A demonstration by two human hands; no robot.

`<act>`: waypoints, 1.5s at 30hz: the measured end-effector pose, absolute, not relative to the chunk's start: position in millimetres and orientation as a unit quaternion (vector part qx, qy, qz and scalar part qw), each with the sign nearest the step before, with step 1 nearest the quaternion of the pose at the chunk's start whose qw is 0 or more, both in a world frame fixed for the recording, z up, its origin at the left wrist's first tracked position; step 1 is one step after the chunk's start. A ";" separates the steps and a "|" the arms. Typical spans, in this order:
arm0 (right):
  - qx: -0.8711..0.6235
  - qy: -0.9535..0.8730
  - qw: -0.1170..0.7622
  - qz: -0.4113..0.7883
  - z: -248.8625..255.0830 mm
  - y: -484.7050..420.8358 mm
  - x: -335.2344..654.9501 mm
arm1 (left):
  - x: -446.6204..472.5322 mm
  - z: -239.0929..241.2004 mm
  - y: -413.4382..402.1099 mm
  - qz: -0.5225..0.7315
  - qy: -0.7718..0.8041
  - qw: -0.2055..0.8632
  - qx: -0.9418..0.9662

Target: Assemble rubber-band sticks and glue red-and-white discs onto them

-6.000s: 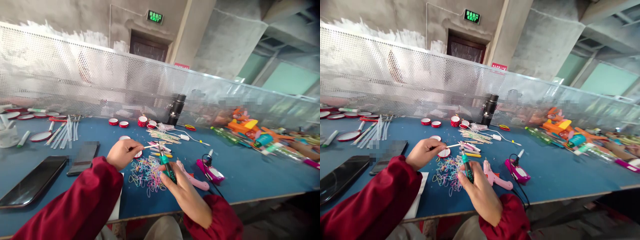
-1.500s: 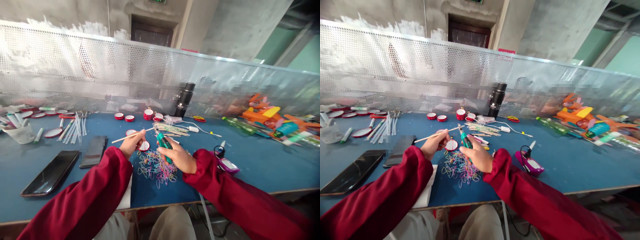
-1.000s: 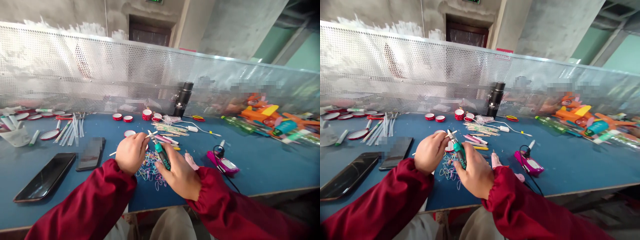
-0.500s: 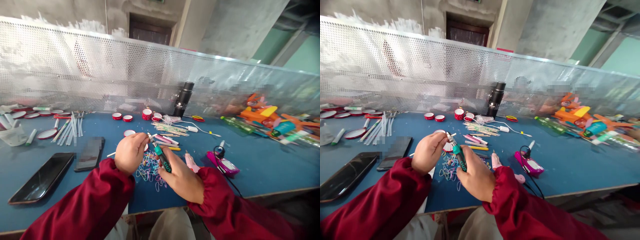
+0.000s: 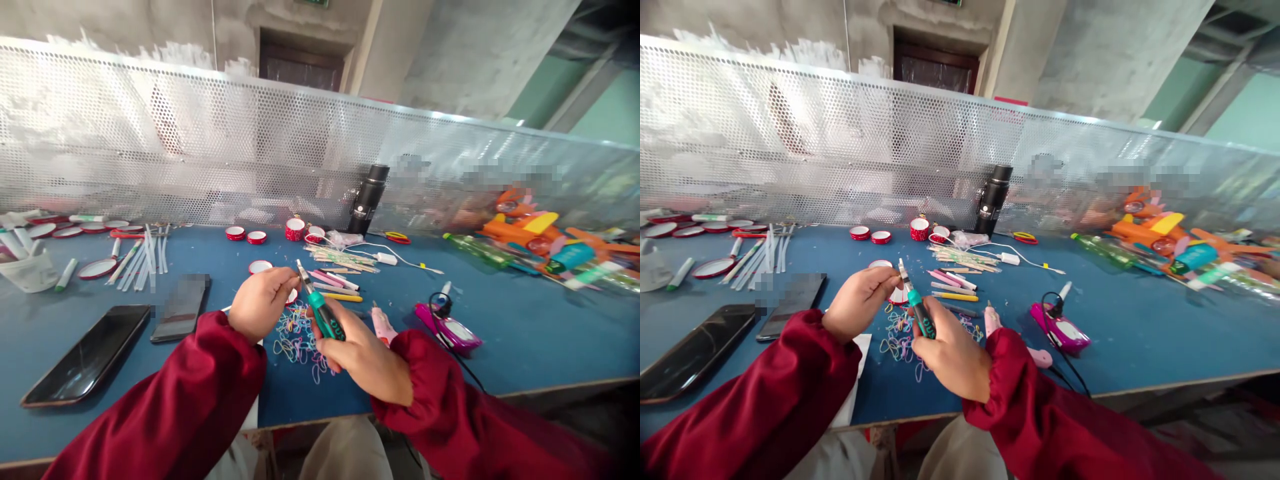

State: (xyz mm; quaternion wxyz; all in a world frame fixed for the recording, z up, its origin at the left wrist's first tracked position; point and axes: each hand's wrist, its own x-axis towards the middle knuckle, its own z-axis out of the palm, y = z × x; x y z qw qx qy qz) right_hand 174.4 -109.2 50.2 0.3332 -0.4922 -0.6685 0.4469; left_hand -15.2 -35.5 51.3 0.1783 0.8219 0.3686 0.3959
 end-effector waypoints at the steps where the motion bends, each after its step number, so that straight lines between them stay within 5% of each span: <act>1: -0.491 -0.654 0.330 0.472 51.2 -107.6 174.0 | -15.2 49.8 -33.8 0.385 0.378 0.182 0.822; 6: -0.490 -0.612 0.337 0.521 54.6 -103.4 176.9 | -14.5 43.7 -27.8 0.414 0.419 0.254 0.767; 14: -0.442 -0.558 0.320 0.626 58.2 -119.6 179.7 | -13.8 55.7 -32.0 0.464 0.307 0.653 0.513; 23: -0.378 -0.532 0.279 0.704 60.9 -125.0 186.4 | -16.9 54.7 -28.4 0.474 0.288 0.687 0.470; 33: -0.591 -0.718 0.263 0.257 88.9 -34.2 211.9 | -17.5 55.4 -23.7 0.563 0.298 0.667 0.387; 39: -0.669 -0.727 0.057 0.141 73.2 59.4 188.9 | -21.8 53.0 -15.0 0.590 0.319 0.653 0.351; 45: -0.652 -0.748 0.082 0.095 45.0 102.3 156.2 | -22.1 53.3 -14.6 0.584 0.301 0.678 0.330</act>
